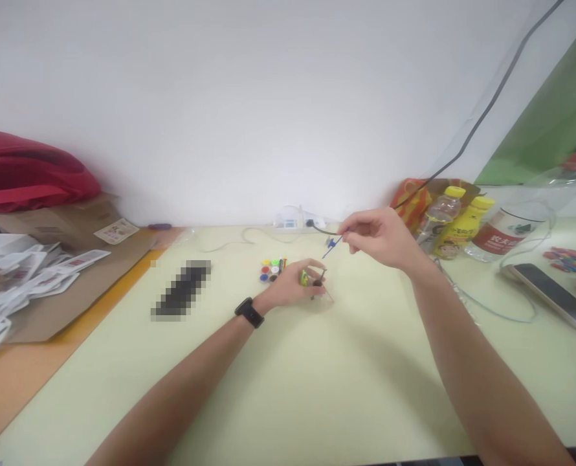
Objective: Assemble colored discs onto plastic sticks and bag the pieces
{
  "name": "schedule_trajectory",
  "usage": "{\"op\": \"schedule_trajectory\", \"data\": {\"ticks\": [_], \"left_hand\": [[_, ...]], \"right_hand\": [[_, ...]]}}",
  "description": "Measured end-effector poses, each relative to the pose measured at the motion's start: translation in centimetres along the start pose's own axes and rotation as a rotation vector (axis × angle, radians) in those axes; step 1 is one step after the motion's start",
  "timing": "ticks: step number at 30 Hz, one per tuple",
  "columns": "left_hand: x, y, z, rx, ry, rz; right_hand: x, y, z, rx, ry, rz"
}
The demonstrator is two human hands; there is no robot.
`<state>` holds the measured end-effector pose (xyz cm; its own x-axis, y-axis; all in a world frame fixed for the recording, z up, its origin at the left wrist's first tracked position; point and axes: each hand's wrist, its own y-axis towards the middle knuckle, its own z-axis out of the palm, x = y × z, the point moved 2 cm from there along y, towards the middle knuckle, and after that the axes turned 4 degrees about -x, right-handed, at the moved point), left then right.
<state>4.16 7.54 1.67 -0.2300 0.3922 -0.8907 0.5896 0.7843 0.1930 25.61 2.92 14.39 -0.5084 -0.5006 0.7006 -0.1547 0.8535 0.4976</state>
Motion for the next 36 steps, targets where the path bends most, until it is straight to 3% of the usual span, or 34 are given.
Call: {"op": "schedule_trajectory", "data": {"ticks": [3, 11, 23, 26, 32, 36], "left_hand": [[0.0, 0.1, 0.2, -0.024, 0.015, 0.021], [-0.9, 0.0, 0.4, -0.064, 0.164, 0.055], [-1.5, -0.3, 0.9, -0.141, 0.202, 0.069], [-1.0, -0.2, 1.3, -0.153, 0.175, 0.045], [-0.2, -0.2, 2.0, -0.149, -0.112, 0.047], [0.1, -0.6, 2.5, -0.126, -0.138, 0.051]], "right_hand": [[-0.5, 0.1, 0.2, 0.02, -0.097, -0.024], [0.2, -0.2, 0.8, -0.086, -0.298, -0.191], [-0.3, -0.3, 2.2, 0.098, -0.36, -0.064], [0.0, -0.4, 2.0, 0.066, -0.339, -0.071], [0.5, -0.3, 1.3, -0.071, -0.299, -0.121], [0.6, -0.3, 0.7, -0.18, -0.251, -0.152]]}}
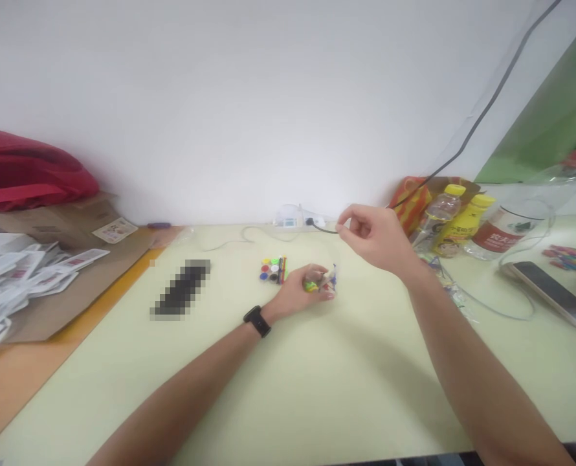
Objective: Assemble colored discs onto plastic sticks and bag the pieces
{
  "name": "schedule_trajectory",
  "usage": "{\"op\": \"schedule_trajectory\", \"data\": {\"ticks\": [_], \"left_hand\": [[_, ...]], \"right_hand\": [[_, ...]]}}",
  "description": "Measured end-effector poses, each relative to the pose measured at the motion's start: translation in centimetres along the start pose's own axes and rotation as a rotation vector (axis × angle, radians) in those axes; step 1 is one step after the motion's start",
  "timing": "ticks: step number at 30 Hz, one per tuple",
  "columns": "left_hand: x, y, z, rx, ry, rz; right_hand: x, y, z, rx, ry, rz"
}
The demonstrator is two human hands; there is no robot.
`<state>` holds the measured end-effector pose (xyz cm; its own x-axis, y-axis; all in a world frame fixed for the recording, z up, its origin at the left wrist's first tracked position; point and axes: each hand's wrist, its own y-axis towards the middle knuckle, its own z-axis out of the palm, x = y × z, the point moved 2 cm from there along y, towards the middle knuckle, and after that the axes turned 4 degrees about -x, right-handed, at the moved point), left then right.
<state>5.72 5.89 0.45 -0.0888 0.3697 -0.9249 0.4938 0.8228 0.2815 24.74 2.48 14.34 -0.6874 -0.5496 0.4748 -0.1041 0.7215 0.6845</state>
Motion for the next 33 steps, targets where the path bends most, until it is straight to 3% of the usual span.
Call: {"op": "schedule_trajectory", "data": {"ticks": [7, 11, 14, 19, 23, 33], "left_hand": [[-0.7, -1.7, 0.8, 0.042, -0.089, -0.036], [-1.6, -3.5, 0.8, 0.023, -0.131, -0.123], [-2.0, -5.1, 0.7, 0.015, -0.194, -0.19], [-2.0, -6.0, 0.0, -0.088, -0.195, -0.122], [-1.3, -5.6, -0.8, -0.162, -0.165, -0.148], [-1.3, -5.7, -0.7, -0.076, -0.141, -0.148]], "right_hand": [[-2.0, -1.1, -1.4, -0.137, 0.181, 0.115], [-4.7, -4.4, 0.6, -0.014, 0.404, 0.24], [-5.9, -7.4, 3.4, 0.18, 0.673, 0.346], [-4.5, -9.6, 5.9, 0.366, 0.705, 0.388], [-3.4, -9.6, 5.3, 0.331, 0.658, 0.414], [-4.3, -10.8, 7.1, 0.289, 0.844, 0.582]]}}
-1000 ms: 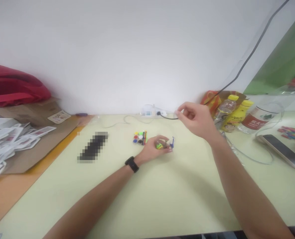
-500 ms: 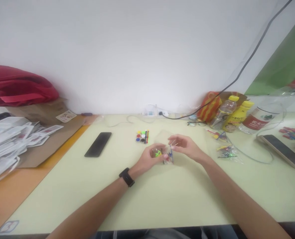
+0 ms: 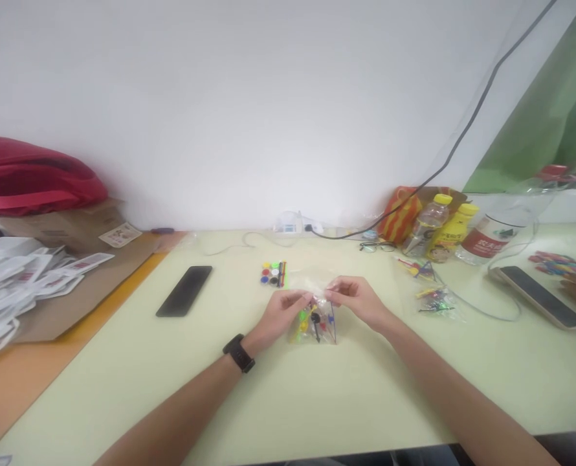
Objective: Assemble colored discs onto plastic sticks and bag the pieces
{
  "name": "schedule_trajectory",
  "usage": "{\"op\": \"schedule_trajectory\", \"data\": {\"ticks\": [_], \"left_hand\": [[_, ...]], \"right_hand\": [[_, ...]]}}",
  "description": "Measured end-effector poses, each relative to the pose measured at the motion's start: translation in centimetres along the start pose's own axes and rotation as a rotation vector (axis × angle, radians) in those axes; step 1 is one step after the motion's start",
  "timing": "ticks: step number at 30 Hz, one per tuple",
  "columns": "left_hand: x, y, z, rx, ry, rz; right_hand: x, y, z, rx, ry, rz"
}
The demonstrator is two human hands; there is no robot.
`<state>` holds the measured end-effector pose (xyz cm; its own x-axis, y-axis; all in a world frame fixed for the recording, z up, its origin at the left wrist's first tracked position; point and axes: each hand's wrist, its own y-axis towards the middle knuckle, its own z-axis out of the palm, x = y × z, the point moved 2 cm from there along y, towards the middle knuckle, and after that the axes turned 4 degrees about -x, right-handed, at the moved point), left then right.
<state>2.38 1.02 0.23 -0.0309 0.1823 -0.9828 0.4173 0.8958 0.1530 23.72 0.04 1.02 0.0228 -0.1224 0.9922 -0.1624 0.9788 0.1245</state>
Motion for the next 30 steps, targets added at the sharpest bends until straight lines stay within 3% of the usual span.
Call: {"op": "schedule_trajectory", "data": {"ticks": [3, 7, 13, 21, 30], "left_hand": [[0.2, 0.3, -0.8, -0.005, 0.016, 0.015], [0.2, 0.6, -1.4, 0.083, 0.006, 0.026], [0.7, 1.3, -2.2, -0.06, -0.037, -0.016], [0.9, 1.2, -2.6, 0.029, -0.073, -0.032], [1.4, 1.4, -2.8, -0.071, -0.123, -0.026]], "right_hand": [[0.2, -0.1, 0.0, 0.029, -0.005, 0.021], [0.1, -0.2, 0.1, 0.05, 0.0, 0.019], [-1.2, 0.0, 0.9, 0.053, 0.017, 0.061], [-1.6, 0.0, 0.3, -0.006, 0.08, 0.097], [-2.9, 0.8, 0.2, -0.039, 0.309, 0.175]]}}
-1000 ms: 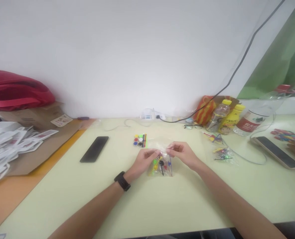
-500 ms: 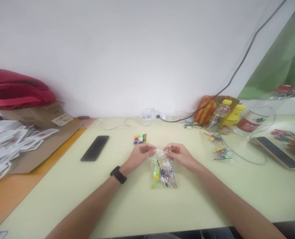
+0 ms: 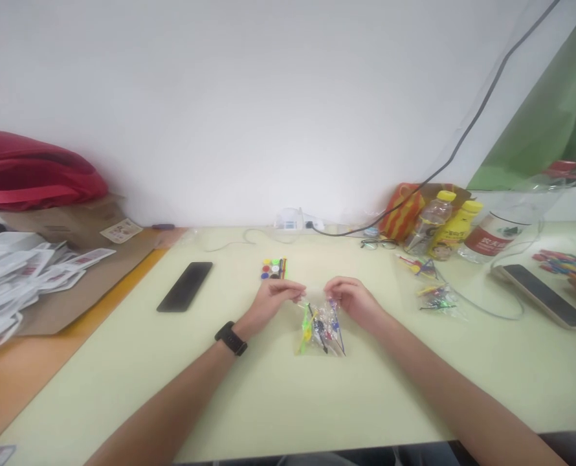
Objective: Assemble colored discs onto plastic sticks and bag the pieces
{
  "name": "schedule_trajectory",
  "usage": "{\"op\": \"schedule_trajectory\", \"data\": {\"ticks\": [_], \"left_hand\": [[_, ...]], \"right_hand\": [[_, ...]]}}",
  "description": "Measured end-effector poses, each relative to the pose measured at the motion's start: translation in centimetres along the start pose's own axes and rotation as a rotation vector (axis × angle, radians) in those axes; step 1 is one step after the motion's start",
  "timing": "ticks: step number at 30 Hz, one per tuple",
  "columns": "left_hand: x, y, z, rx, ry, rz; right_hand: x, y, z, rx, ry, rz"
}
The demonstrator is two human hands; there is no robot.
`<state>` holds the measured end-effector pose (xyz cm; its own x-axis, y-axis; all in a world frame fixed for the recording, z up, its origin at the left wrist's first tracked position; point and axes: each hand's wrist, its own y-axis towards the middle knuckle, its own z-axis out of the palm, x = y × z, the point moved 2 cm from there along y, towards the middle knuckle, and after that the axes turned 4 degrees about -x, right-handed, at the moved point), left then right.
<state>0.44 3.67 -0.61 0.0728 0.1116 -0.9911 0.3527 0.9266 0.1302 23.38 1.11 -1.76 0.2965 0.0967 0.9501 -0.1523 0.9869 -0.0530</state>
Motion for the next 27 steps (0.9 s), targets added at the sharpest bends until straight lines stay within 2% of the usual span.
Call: {"op": "schedule_trajectory", "data": {"ticks": [3, 8, 12, 19, 27], "left_hand": [[0.0, 0.0, 0.1, -0.01, -0.059, -0.008], [0.1, -0.1, 0.3, -0.069, 0.045, 0.015], [0.1, -0.1, 0.2, -0.103, 0.017, -0.016], [0.3, -0.1, 0.1, -0.043, 0.036, -0.092], [0.1, 0.2, -0.1, 0.001, 0.021, -0.098]], "right_hand": [[0.4, -0.1, 0.2, 0.019, -0.003, -0.023], [0.9, -0.6, 0.8, -0.012, -0.216, -0.131], [1.0, -0.8, 0.8, -0.008, -0.227, -0.137], [1.3, -0.6, 0.1, 0.014, -0.281, -0.144], [1.9, -0.6, -0.5, 0.067, -0.29, -0.116]]}}
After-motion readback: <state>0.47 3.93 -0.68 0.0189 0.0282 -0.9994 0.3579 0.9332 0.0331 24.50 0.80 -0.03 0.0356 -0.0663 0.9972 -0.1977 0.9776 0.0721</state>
